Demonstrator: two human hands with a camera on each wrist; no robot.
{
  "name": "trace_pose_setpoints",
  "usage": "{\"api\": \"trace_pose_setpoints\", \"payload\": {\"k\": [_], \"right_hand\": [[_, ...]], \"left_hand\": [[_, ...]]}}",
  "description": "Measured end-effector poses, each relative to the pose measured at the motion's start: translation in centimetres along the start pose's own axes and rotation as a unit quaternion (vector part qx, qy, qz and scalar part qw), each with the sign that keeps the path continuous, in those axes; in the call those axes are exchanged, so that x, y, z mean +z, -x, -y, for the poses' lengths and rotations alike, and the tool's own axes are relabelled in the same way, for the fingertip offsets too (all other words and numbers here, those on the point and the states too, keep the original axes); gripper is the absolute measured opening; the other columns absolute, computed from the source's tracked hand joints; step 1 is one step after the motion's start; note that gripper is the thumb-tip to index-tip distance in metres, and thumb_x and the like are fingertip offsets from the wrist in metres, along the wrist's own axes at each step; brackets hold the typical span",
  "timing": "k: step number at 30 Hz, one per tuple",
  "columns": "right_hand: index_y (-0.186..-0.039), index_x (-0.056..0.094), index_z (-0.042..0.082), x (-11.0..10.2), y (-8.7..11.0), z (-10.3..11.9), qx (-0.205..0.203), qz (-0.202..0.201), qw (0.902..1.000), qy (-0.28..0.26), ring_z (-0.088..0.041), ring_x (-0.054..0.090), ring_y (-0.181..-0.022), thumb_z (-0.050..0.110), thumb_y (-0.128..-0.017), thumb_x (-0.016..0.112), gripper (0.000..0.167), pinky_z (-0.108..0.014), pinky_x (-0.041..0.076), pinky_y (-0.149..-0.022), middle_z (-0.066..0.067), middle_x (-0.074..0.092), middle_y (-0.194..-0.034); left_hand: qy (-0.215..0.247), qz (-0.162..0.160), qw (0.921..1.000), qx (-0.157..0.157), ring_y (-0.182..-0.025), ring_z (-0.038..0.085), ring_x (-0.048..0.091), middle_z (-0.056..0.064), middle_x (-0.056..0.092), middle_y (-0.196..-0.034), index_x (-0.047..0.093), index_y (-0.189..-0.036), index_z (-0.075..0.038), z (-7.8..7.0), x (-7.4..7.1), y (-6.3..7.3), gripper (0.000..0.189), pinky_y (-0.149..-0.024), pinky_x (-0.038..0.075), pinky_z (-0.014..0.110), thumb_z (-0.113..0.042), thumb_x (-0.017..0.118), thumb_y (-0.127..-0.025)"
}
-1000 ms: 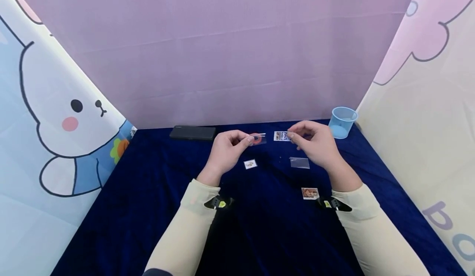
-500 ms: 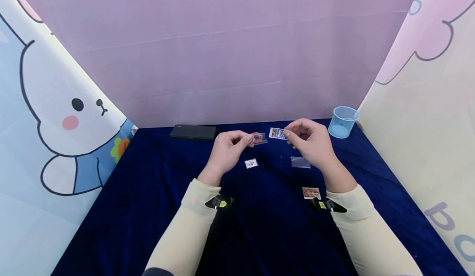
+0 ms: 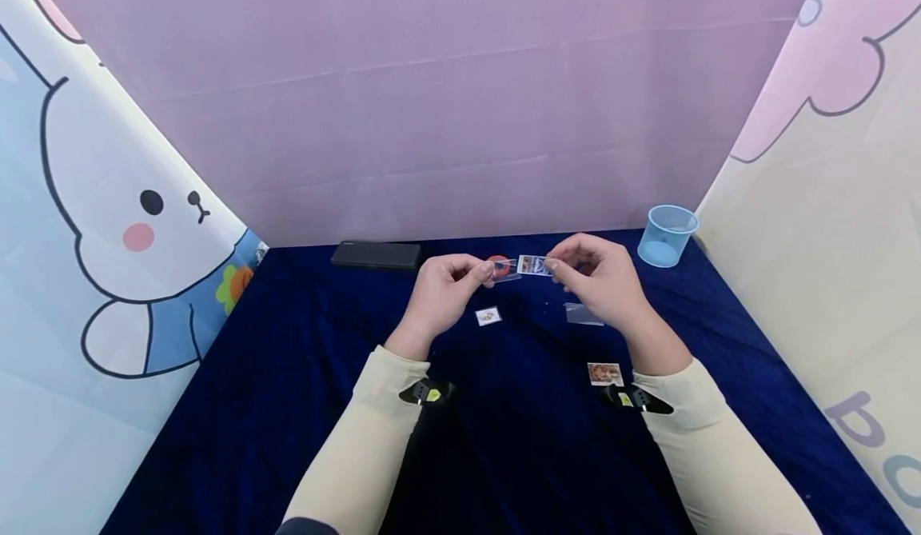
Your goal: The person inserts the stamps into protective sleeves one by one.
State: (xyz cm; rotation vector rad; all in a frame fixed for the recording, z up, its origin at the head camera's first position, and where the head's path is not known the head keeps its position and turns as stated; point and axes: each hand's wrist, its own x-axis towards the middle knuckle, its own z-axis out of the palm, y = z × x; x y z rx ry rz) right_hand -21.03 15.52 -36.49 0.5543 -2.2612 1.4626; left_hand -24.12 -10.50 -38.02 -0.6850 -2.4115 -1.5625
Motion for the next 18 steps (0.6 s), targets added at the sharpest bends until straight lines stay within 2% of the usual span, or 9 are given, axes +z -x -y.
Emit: {"api": "trace_pose_setpoints", "payload": {"k": [3, 6, 9, 14, 18], "right_hand": [[-0.101, 0.076, 0.008, 0.04, 0.00, -0.72, 0.001, 0.006, 1.0000, -0.003, -0.021, 0.066, -0.066, 0.009, -0.097, 0.077, 0.005, -0.026, 0.053, -0.056, -0.008, 0.073, -0.081], [-0.100, 0.076, 0.011, 0.05, 0.02, -0.85, 0.002, 0.009, 0.9999, 0.004, -0.021, 0.066, -0.067, 0.012, -0.096, 0.078, 0.004, -0.027, 0.053, -0.056, -0.005, 0.073, -0.080], [-0.099, 0.077, 0.013, 0.01, 0.02, -0.88, 0.003, 0.010, 0.9999, 0.013, -0.022, 0.066, -0.067, 0.014, -0.096, 0.080, 0.004, -0.027, 0.053, -0.055, -0.002, 0.073, -0.079], [-0.099, 0.079, 0.013, -0.08, 0.00, -1.01, 0.002, 0.012, 0.9997, 0.023, -0.024, 0.064, -0.064, 0.013, -0.095, 0.080, 0.004, -0.027, 0.052, -0.054, -0.001, 0.073, -0.079], [-0.100, 0.079, 0.012, -0.15, 0.09, -1.06, -0.001, 0.016, 0.9998, 0.012, -0.023, 0.064, -0.063, 0.013, -0.095, 0.080, 0.005, -0.027, 0.053, -0.054, -0.002, 0.072, -0.079]], "left_hand": [[0.007, 0.000, 1.0000, 0.000, -0.081, 0.021, 0.068, -0.009, 0.076, -0.081, 0.082, -0.090, -0.012, 0.00, 0.01, 0.00, 0.029, -0.071, 0.049, 0.033, -0.036, 0.071, -0.102], [0.015, 0.001, 0.9999, -0.001, -0.083, 0.018, 0.069, -0.007, 0.076, -0.082, 0.082, -0.090, -0.011, -0.01, 0.06, -0.04, 0.030, -0.072, 0.050, 0.032, -0.036, 0.071, -0.102], [0.014, -0.001, 0.9999, 0.001, -0.078, 0.015, 0.066, -0.007, 0.076, -0.082, 0.082, -0.090, -0.012, 0.03, 0.18, -0.04, 0.029, -0.069, 0.049, 0.031, -0.036, 0.071, -0.102], [-0.003, -0.006, 0.9999, 0.009, -0.063, 0.017, 0.055, -0.009, 0.074, -0.079, 0.082, -0.086, -0.018, 0.08, 0.33, 0.02, 0.029, -0.059, 0.040, 0.030, -0.040, 0.071, -0.101], [-0.011, -0.004, 0.9999, 0.013, -0.061, 0.018, 0.054, -0.007, 0.074, -0.079, 0.081, -0.084, -0.021, 0.02, 0.47, 0.10, 0.027, -0.057, 0.040, 0.031, -0.040, 0.072, -0.101]]}}
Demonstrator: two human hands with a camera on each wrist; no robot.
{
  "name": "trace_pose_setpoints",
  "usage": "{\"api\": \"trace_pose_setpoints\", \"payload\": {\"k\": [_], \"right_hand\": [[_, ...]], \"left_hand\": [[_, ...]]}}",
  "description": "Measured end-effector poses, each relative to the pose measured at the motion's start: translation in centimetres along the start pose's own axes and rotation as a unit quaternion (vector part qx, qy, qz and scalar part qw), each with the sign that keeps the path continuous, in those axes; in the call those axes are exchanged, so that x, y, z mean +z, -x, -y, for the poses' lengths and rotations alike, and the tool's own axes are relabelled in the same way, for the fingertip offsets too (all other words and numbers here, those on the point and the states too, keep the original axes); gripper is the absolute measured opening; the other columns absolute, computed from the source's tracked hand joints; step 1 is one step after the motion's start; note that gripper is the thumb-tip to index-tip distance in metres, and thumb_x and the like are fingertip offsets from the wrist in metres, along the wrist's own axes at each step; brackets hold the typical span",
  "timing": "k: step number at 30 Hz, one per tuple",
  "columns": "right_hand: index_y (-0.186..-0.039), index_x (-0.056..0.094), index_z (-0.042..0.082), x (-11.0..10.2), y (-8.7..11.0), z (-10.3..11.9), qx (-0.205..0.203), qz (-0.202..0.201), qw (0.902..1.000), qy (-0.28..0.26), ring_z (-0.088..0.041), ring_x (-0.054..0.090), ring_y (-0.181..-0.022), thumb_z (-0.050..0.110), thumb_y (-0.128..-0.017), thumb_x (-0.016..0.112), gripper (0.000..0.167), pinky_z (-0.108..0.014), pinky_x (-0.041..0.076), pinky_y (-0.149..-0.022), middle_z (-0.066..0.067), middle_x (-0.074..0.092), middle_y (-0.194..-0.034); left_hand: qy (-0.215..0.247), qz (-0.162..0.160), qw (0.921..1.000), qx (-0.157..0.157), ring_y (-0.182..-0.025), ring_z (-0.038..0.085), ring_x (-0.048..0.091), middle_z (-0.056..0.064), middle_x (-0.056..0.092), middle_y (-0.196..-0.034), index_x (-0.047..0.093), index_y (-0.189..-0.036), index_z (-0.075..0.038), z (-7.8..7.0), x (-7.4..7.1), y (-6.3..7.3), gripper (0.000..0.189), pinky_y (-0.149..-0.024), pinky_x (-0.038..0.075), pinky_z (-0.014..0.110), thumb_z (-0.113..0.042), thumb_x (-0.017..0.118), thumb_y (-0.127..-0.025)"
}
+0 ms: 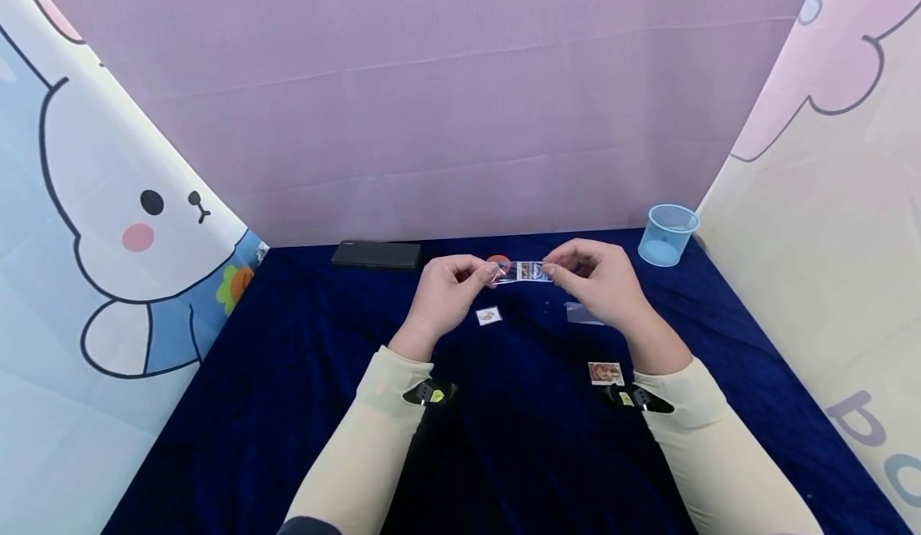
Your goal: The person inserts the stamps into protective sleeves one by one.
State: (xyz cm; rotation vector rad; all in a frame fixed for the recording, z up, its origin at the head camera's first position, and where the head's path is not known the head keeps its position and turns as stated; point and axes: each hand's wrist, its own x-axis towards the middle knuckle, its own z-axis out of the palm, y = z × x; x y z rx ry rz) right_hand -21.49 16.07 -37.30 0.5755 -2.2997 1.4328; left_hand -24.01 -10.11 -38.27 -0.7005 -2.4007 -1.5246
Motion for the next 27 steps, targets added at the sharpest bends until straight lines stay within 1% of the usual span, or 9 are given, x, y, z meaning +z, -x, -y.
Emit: {"api": "trace_pose_setpoints", "payload": {"k": [5, 7, 11, 13, 16, 19, 22, 27], "right_hand": [[-0.103, 0.078, 0.009, -0.11, 0.11, -0.14, 0.006, 0.007, 0.9997, -0.021, -0.025, 0.067, -0.064, 0.011, -0.096, 0.079, 0.007, -0.028, 0.055, -0.056, -0.006, 0.073, -0.079], [-0.104, 0.078, 0.008, -0.12, 0.08, -0.17, 0.011, 0.010, 0.9995, -0.028, -0.026, 0.069, -0.066, 0.010, -0.096, 0.079, 0.008, -0.030, 0.057, -0.056, -0.009, 0.074, -0.081], [-0.107, 0.077, 0.006, -0.11, 0.03, -0.14, 0.020, 0.015, 0.9989, -0.040, -0.028, 0.072, -0.070, 0.007, -0.096, 0.077, 0.011, -0.035, 0.059, -0.056, -0.014, 0.075, -0.086], [-0.108, 0.076, 0.005, -0.10, 0.01, -0.18, 0.022, 0.017, 0.9985, -0.046, -0.029, 0.072, -0.071, 0.006, -0.097, 0.076, 0.011, -0.039, 0.060, -0.057, -0.014, 0.075, -0.087], [-0.109, 0.076, 0.004, -0.14, 0.03, -0.37, 0.024, 0.022, 0.9977, -0.060, -0.026, 0.072, -0.072, 0.004, -0.097, 0.075, 0.011, -0.041, 0.060, -0.058, -0.015, 0.075, -0.087], [-0.110, 0.076, 0.004, -0.15, 0.07, -0.44, 0.020, 0.031, 0.9964, -0.077, -0.023, 0.072, -0.073, 0.004, -0.098, 0.075, 0.013, -0.038, 0.061, -0.060, -0.016, 0.074, -0.087], [-0.112, 0.076, 0.003, -0.12, 0.07, -0.37, 0.014, 0.038, 0.9952, -0.089, -0.023, 0.072, -0.074, 0.005, -0.098, 0.075, 0.014, -0.035, 0.061, -0.062, -0.016, 0.074, -0.087], [-0.113, 0.076, 0.001, -0.09, 0.04, -0.22, 0.009, 0.038, 0.9954, -0.087, -0.021, 0.072, -0.074, 0.006, -0.098, 0.075, 0.016, -0.034, 0.061, -0.063, -0.018, 0.074, -0.089]], "left_hand": [[-0.003, 0.004, 0.9999, -0.009, -0.064, 0.017, 0.057, -0.006, 0.073, -0.080, 0.082, -0.087, -0.018, -0.19, 0.29, 0.09, 0.025, -0.058, 0.044, 0.031, -0.038, 0.074, -0.100], [-0.003, 0.006, 0.9999, -0.009, -0.064, 0.018, 0.055, -0.006, 0.073, -0.080, 0.082, -0.089, -0.019, -0.21, 0.44, 0.08, 0.022, -0.057, 0.044, 0.031, -0.036, 0.075, -0.099], [-0.002, 0.012, 0.9999, 0.002, -0.063, 0.019, 0.054, -0.007, 0.074, -0.083, 0.081, -0.090, -0.022, -0.25, 0.65, 0.04, 0.013, -0.055, 0.044, 0.030, -0.030, 0.076, -0.099], [-0.003, 0.017, 0.9998, 0.004, -0.063, 0.019, 0.054, -0.008, 0.074, -0.084, 0.081, -0.093, -0.023, -0.23, 0.69, 0.03, 0.012, -0.054, 0.044, 0.030, -0.030, 0.075, -0.100], [0.008, 0.027, 0.9996, 0.001, -0.063, 0.019, 0.054, -0.010, 0.074, -0.087, 0.081, -0.098, -0.024, -0.27, 0.68, 0.08, 0.011, -0.054, 0.043, 0.030, -0.032, 0.074, -0.100], [0.020, 0.038, 0.9991, -0.001, -0.061, 0.020, 0.053, -0.010, 0.075, -0.094, 0.081, -0.105, -0.023, -0.32, 0.71, 0.10, 0.011, -0.052, 0.043, 0.030, -0.030, 0.075, -0.100], [0.029, 0.044, 0.9986, 0.003, -0.060, 0.021, 0.052, -0.008, 0.075, -0.101, 0.081, -0.109, -0.021, -0.41, 0.79, 0.09, 0.012, -0.050, 0.043, 0.030, -0.024, 0.075, -0.100], [0.026, 0.043, 0.9987, 0.005, -0.058, 0.020, 0.051, -0.008, 0.075, -0.101, 0.081, -0.112, -0.018, -0.52, 0.89, 0.06, 0.014, -0.049, 0.042, 0.029, -0.019, 0.075, -0.100]]}}
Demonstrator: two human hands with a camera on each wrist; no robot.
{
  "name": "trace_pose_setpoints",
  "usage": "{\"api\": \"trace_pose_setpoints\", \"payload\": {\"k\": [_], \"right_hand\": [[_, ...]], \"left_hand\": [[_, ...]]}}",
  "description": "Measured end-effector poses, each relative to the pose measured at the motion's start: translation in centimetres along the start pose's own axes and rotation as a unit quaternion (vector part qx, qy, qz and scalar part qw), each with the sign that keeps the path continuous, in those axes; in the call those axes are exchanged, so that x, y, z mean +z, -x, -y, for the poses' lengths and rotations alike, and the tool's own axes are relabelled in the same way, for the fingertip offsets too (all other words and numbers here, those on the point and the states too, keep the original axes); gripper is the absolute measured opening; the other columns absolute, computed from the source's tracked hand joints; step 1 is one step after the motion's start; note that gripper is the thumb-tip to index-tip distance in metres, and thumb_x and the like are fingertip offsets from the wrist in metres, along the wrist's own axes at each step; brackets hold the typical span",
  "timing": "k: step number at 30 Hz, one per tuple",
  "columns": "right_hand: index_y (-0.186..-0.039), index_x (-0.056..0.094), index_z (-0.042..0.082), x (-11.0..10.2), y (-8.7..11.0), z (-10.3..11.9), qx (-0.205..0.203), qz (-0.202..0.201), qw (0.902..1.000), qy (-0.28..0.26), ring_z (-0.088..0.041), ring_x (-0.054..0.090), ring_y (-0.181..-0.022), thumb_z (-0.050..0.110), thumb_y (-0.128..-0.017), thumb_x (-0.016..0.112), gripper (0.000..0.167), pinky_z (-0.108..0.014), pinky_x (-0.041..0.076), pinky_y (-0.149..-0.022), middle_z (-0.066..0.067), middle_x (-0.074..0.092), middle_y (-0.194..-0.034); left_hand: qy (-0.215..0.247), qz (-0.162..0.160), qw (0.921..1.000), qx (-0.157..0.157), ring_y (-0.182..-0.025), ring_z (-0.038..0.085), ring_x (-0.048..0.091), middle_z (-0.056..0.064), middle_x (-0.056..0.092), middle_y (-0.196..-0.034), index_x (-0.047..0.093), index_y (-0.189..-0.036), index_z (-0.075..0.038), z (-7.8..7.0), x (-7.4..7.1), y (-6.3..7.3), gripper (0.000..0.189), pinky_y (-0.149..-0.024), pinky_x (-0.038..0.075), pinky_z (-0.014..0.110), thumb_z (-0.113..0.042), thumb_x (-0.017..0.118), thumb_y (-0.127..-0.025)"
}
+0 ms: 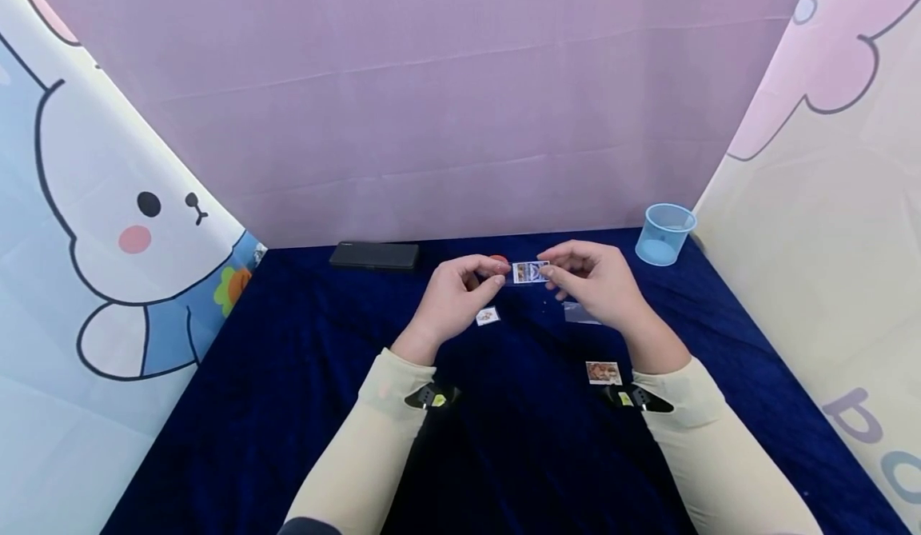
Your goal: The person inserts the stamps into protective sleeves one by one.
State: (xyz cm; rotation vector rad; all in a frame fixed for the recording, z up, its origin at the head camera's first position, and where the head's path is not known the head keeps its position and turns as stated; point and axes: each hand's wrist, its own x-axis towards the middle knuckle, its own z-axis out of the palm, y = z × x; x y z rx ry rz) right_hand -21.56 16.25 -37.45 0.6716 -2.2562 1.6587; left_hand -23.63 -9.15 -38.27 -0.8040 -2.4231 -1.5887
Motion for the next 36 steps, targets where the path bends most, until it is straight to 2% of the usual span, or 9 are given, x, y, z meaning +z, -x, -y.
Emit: {"api": "trace_pose_setpoints", "payload": {"k": [7, 10, 15, 20, 26, 31, 36], "right_hand": [[-0.121, 0.074, 0.005, -0.17, 0.06, -0.10, 0.006, 0.004, 0.9998, 0.016, -0.030, 0.072, -0.079, 0.009, -0.099, 0.074, 0.022, -0.037, 0.061, -0.062, -0.013, 0.074, -0.096], [-0.119, 0.075, 0.007, -0.33, 0.08, -0.13, 0.009, -0.008, 0.9994, 0.031, -0.028, 0.072, -0.079, 0.011, -0.099, 0.074, 0.020, -0.038, 0.060, -0.059, -0.009, 0.074, -0.095], [-0.112, 0.075, 0.005, -0.41, 0.19, 0.44, 0.016, -0.021, 0.9985, 0.047, -0.026, 0.071, -0.076, 0.009, -0.099, 0.074, 0.014, -0.036, 0.058, -0.056, -0.010, 0.075, -0.091], [-0.115, 0.076, 0.006, -0.32, 0.24, -0.02, 0.018, -0.024, 0.9985, 0.046, -0.029, 0.071, -0.075, 0.010, -0.099, 0.075, 0.017, -0.036, 0.057, -0.054, -0.012, 0.076, -0.093], [-0.110, 0.077, 0.007, -0.25, 0.15, 0.01, 0.021, -0.026, 0.9983, 0.048, -0.023, 0.071, -0.073, 0.013, -0.099, 0.076, 0.013, -0.034, 0.056, -0.053, -0.008, 0.076, -0.088], [-0.107, 0.077, 0.004, -0.13, 0.20, 0.07, 0.025, -0.027, 0.9984, 0.043, -0.019, 0.070, -0.070, 0.010, -0.098, 0.076, 0.011, -0.031, 0.054, -0.051, -0.008, 0.076, -0.085], [-0.107, 0.077, 0.004, 0.09, 0.20, 0.29, 0.026, -0.028, 0.9986, 0.036, -0.016, 0.069, -0.068, 0.008, -0.097, 0.076, 0.011, -0.031, 0.053, -0.050, -0.010, 0.075, -0.086]], "left_hand": [[0.003, -0.014, 0.9999, 0.006, -0.057, 0.021, 0.051, -0.010, 0.075, -0.095, 0.079, -0.117, -0.022, -0.24, -0.20, 0.07, 0.017, -0.050, 0.041, 0.029, -0.023, 0.076, -0.100], [0.011, -0.025, 0.9996, 0.007, -0.054, 0.020, 0.048, -0.011, 0.076, -0.093, 0.080, -0.114, -0.023, -0.30, -0.36, 0.08, 0.016, -0.048, 0.038, 0.028, -0.024, 0.078, -0.098], [0.034, -0.035, 0.9987, 0.014, -0.050, 0.018, 0.045, -0.010, 0.079, -0.098, 0.081, -0.108, -0.021, -0.29, -0.44, 0.02, 0.012, -0.046, 0.036, 0.027, -0.024, 0.080, -0.096], [0.031, -0.041, 0.9986, 0.011, -0.052, 0.017, 0.047, -0.009, 0.079, -0.095, 0.082, -0.105, -0.019, -0.33, -0.52, 0.01, 0.011, -0.047, 0.036, 0.027, -0.024, 0.081, -0.095], [0.023, -0.043, 0.9988, 0.006, -0.056, 0.020, 0.050, -0.010, 0.078, -0.091, 0.082, -0.106, -0.019, -0.37, -0.72, 0.08, 0.011, -0.050, 0.037, 0.027, -0.026, 0.079, -0.097], [0.039, -0.042, 0.9982, 0.015, -0.063, 0.022, 0.058, -0.008, 0.079, -0.094, 0.082, -0.106, -0.017, -0.19, -0.73, 0.04, 0.013, -0.058, 0.044, 0.027, -0.026, 0.074, -0.101], [0.040, -0.049, 0.9977, 0.024, -0.057, 0.018, 0.050, -0.007, 0.079, -0.101, 0.083, -0.106, -0.016, -0.05, -0.80, 0.08, 0.012, -0.053, 0.041, 0.027, -0.022, 0.075, -0.100]]}}
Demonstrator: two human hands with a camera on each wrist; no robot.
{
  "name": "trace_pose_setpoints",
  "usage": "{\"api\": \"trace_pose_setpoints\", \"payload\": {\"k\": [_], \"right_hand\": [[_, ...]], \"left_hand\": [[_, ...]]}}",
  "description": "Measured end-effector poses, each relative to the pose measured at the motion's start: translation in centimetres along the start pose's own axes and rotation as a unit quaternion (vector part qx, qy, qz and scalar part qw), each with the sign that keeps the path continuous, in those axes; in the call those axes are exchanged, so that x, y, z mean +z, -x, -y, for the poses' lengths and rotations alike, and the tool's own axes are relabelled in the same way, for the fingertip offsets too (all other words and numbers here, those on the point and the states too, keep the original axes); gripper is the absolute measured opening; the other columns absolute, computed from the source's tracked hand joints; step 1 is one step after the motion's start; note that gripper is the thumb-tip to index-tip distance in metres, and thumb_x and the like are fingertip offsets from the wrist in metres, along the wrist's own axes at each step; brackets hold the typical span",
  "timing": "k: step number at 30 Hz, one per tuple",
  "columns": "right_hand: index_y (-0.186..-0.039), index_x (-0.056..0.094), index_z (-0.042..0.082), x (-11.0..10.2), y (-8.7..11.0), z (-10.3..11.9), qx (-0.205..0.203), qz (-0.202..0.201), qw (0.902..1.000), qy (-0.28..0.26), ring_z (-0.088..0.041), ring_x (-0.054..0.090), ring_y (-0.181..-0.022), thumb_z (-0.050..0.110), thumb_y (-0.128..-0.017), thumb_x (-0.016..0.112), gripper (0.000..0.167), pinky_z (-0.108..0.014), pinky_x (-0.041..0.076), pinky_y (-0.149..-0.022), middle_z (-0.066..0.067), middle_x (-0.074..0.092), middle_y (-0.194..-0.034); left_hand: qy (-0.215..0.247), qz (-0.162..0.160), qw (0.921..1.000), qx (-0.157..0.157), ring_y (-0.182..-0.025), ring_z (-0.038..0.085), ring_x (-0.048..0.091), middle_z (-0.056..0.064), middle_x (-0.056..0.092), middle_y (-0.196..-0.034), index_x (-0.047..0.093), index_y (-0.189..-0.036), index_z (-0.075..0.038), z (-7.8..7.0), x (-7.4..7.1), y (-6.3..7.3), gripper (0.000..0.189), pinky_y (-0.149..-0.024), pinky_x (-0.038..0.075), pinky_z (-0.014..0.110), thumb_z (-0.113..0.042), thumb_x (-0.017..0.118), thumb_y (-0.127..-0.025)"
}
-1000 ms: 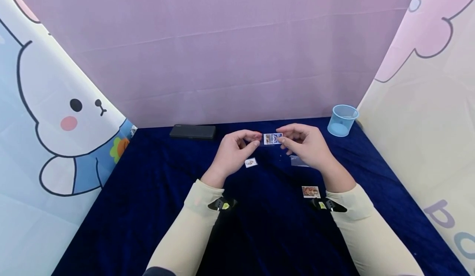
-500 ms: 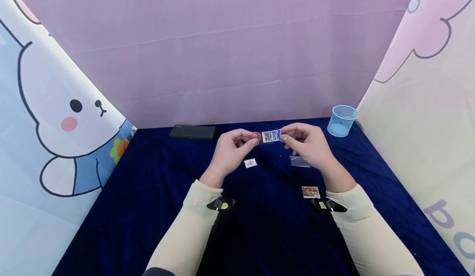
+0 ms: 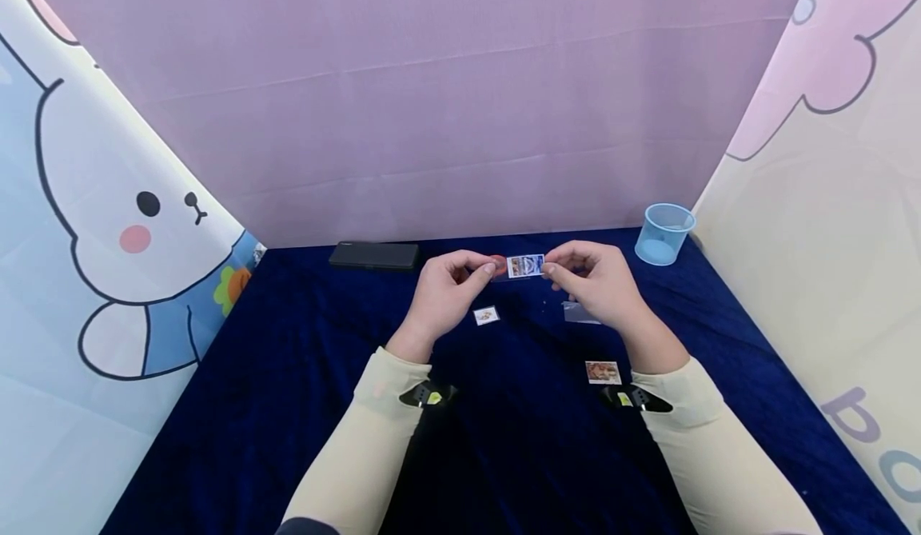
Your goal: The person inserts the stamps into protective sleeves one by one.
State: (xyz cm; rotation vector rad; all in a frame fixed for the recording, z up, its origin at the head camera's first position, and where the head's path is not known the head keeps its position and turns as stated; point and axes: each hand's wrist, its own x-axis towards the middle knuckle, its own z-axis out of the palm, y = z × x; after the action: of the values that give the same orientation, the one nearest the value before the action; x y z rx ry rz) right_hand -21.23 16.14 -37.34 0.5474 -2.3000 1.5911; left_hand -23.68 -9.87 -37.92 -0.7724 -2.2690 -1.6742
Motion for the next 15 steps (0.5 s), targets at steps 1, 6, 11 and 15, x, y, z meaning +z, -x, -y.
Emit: {"api": "trace_pose_setpoints", "payload": {"k": [1, 6, 11, 15], "right_hand": [[-0.107, 0.077, 0.004, 0.02, 0.03, 0.07, 0.000, 0.000, 1.0000, -0.002, -0.016, 0.069, -0.068, 0.008, -0.097, 0.076, 0.011, -0.031, 0.053, -0.050, -0.010, 0.075, -0.086], [-0.105, 0.078, 0.004, 0.04, 0.03, 0.04, -0.003, -0.001, 1.0000, -0.005, -0.016, 0.068, -0.065, 0.009, -0.097, 0.077, 0.009, -0.031, 0.053, -0.049, -0.010, 0.074, -0.083], [-0.102, 0.077, 0.005, 0.08, -0.03, -0.09, -0.004, -0.002, 1.0000, -0.005, -0.017, 0.067, -0.064, 0.009, -0.097, 0.077, 0.007, -0.028, 0.051, -0.048, -0.009, 0.074, -0.081], [-0.104, 0.077, 0.004, 0.20, -0.04, -0.05, -0.002, 0.001, 1.0000, -0.009, -0.015, 0.066, -0.064, 0.008, -0.097, 0.076, 0.008, -0.027, 0.048, -0.046, -0.008, 0.073, -0.081]], "left_hand": [[-0.001, -0.001, 1.0000, 0.002, -0.055, 0.018, 0.049, -0.007, 0.079, -0.102, 0.083, -0.107, -0.016, 0.01, -0.02, 0.02, 0.012, -0.052, 0.040, 0.027, -0.021, 0.076, -0.100], [-0.001, 0.004, 1.0000, 0.006, -0.052, 0.019, 0.045, -0.008, 0.078, -0.101, 0.083, -0.110, -0.020, -0.03, -0.06, 0.07, 0.013, -0.048, 0.037, 0.027, -0.021, 0.076, -0.099], [-0.002, 0.002, 0.9999, -0.014, -0.050, 0.020, 0.046, -0.008, 0.077, -0.095, 0.083, -0.108, -0.023, -0.10, 0.03, 0.05, 0.012, -0.045, 0.037, 0.028, -0.026, 0.079, -0.097], [-0.002, -0.003, 0.9998, -0.022, -0.051, 0.020, 0.048, -0.010, 0.078, -0.099, 0.083, -0.102, -0.021, -0.08, 0.08, -0.03, 0.011, -0.046, 0.038, 0.027, -0.029, 0.080, -0.096]]}}
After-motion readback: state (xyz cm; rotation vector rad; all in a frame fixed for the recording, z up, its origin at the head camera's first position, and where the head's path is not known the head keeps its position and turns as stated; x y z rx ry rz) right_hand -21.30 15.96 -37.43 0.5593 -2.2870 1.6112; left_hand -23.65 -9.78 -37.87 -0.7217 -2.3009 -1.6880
